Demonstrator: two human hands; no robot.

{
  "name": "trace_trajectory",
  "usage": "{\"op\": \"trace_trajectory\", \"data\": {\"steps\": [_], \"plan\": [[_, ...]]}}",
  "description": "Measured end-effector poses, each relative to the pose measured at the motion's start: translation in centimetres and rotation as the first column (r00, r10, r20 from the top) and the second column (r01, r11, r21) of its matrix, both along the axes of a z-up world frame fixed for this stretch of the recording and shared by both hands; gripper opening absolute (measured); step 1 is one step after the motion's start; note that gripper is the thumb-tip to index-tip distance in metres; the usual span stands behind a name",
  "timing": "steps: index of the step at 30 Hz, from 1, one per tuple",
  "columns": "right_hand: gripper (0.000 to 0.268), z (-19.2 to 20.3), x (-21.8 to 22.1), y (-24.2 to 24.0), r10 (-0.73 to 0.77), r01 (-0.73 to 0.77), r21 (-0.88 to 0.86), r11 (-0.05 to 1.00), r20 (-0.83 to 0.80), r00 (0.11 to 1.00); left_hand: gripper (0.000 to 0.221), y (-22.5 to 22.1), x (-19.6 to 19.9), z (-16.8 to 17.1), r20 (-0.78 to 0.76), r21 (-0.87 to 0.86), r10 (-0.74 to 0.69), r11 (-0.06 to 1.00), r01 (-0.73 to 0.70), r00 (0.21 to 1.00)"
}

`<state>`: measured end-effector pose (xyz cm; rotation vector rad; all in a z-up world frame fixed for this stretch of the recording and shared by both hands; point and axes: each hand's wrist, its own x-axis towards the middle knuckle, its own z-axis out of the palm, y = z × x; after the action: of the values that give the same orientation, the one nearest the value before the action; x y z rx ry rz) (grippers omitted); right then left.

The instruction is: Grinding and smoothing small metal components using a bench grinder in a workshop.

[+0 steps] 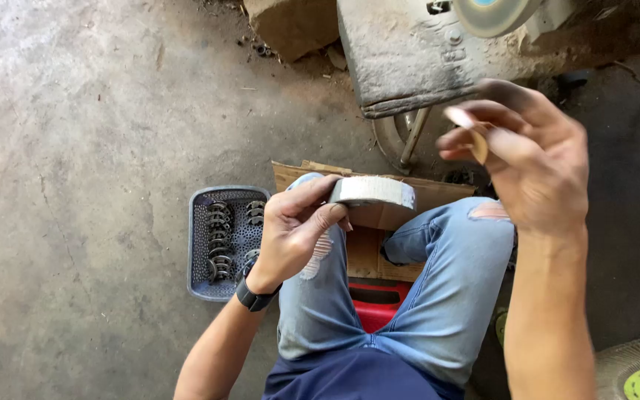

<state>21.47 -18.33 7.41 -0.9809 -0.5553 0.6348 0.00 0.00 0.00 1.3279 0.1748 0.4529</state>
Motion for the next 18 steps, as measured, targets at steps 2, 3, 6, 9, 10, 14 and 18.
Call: {"op": "trace_trajectory", "data": {"steps": [2,3,6,9,10,14,18], "plan": [[0.039,-2.9,-0.5,-1.1,0.007,-0.003,0.047,0.999,-0.085,0.996,0.035,0.0,0.4,-0.4,-0.022,0.015,0.003,1.0,-0.002,1.0],[0.043,-4.4,-0.6,-1.8,0.018,-0.003,0.09,0.996,-0.169,0.985,0.035,0.0,0.8,-0.6,-0.045,0.027,0.005,1.0,-0.004,0.999],[0.021,-13.9,-0.5,-3.2,-0.074,0.041,-0.186,0.982,-0.17,0.983,0.032,-0.6,3.5,-1.6,-0.11,0.082,0.062,0.995,-0.053,0.992],[0.023,-13.2,-0.8,-0.2,-0.139,0.075,-0.205,0.976,-0.317,0.938,0.031,-1.1,8.4,-3.5,-0.122,0.067,0.028,0.998,-0.02,0.992],[0.023,-14.3,0.3,0.4,-0.158,0.096,-0.205,0.974,-0.31,0.938,0.031,-1.1,10.6,-4.6,-0.115,0.066,0.009,0.998,-0.001,0.993],[0.015,-18.3,6.1,2.6,-0.358,0.312,-0.176,0.934,-0.5,0.788,0.026,-0.5,19.3,-8.1,-0.133,0.061,-0.013,0.998,0.021,0.991],[0.013,-25.7,14.3,4.2,-0.446,0.398,-0.204,0.894,-0.468,0.763,0.017,0.7,26.8,-11.0,-0.298,0.344,0.044,0.937,0.065,0.953]]}}
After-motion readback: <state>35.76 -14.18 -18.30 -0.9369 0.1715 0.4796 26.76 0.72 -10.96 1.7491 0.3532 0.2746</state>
